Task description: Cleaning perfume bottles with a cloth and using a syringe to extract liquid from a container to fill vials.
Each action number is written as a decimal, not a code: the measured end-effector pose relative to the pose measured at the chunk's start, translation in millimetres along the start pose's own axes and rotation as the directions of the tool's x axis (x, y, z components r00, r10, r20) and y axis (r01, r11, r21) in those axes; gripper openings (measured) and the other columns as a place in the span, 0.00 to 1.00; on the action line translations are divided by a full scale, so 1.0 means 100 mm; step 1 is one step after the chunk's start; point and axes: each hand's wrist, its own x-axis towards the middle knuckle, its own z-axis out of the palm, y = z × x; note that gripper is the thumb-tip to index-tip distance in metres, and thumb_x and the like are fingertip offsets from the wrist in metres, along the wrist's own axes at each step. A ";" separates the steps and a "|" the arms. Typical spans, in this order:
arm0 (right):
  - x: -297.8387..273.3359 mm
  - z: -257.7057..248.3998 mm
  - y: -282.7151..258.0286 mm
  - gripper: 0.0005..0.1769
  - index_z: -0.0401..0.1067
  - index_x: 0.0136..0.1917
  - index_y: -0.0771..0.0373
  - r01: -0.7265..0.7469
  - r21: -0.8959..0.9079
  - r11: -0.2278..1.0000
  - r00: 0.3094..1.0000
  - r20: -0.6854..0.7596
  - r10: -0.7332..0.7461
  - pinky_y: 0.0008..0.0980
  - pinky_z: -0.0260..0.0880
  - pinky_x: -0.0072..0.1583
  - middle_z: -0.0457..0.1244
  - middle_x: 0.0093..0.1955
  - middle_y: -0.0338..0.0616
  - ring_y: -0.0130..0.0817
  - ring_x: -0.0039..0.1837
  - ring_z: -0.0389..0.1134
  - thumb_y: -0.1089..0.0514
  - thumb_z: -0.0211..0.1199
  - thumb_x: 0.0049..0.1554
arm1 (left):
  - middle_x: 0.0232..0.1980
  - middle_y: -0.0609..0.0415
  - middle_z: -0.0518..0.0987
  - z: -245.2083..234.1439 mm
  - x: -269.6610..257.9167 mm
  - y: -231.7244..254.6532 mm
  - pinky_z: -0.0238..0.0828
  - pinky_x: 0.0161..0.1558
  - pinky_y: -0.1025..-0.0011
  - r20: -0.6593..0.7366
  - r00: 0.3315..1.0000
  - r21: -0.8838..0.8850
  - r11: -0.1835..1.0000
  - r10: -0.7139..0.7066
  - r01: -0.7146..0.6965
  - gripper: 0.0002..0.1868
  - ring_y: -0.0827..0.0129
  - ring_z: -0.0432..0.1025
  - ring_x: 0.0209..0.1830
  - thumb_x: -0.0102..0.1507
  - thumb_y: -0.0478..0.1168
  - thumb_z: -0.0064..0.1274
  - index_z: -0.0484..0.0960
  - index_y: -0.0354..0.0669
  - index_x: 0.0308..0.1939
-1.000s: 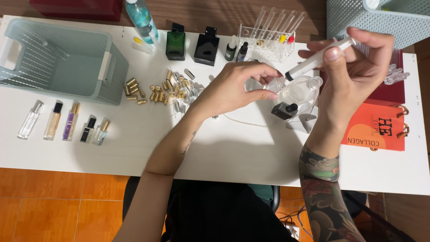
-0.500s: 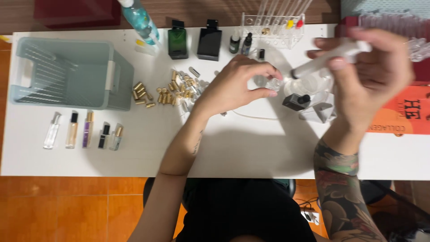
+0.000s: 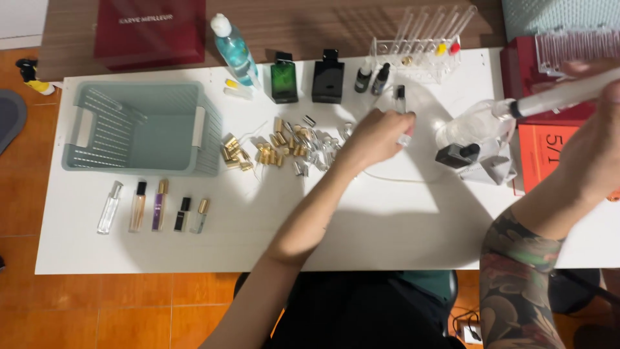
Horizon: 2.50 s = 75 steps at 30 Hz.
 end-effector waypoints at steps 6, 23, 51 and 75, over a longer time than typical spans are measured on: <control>-0.15 -0.33 0.43 0.22 0.63 0.68 0.74 -0.112 -0.046 0.993 0.989 -0.098 0.107 0.38 0.74 0.58 0.62 0.66 0.54 0.43 0.52 0.68 0.54 0.35 0.84 | 0.43 0.44 0.83 0.35 0.08 -0.16 0.74 0.45 0.56 0.189 0.978 0.029 0.996 -0.090 0.086 0.15 0.48 0.79 0.44 0.51 0.24 0.55 0.78 0.38 0.40; 0.28 0.13 -0.23 0.23 0.68 0.69 0.78 0.051 -0.028 0.998 0.998 -0.047 -0.052 0.45 0.75 0.55 0.66 0.61 0.58 0.43 0.55 0.71 0.52 0.48 0.81 | 0.46 0.45 0.82 0.11 0.03 -0.34 0.76 0.48 0.58 0.281 0.948 0.054 0.988 -0.151 0.141 0.22 0.52 0.79 0.45 0.48 0.32 0.65 0.76 0.37 0.45; 0.47 0.27 -0.51 0.23 0.63 0.66 0.68 0.008 0.337 0.941 0.990 -0.136 0.041 0.39 0.76 0.52 0.63 0.47 0.46 0.40 0.45 0.70 0.55 0.73 0.71 | 0.33 0.52 0.81 -0.77 -0.18 0.47 0.74 0.37 0.71 -0.126 0.992 -0.264 0.964 -0.007 -0.027 0.13 0.70 0.77 0.32 0.72 0.43 0.54 0.79 0.36 0.40; 0.54 0.53 -1.08 0.19 0.63 0.52 0.69 -0.081 0.145 0.986 0.982 0.184 0.053 0.27 0.80 0.50 0.64 0.53 0.45 0.27 0.49 0.71 0.58 0.72 0.62 | 0.31 0.59 0.82 -1.00 -0.40 0.82 0.67 0.50 0.69 -0.471 0.863 -0.009 0.977 0.184 -0.213 0.04 0.70 0.74 0.31 0.71 0.39 0.56 0.83 0.45 0.47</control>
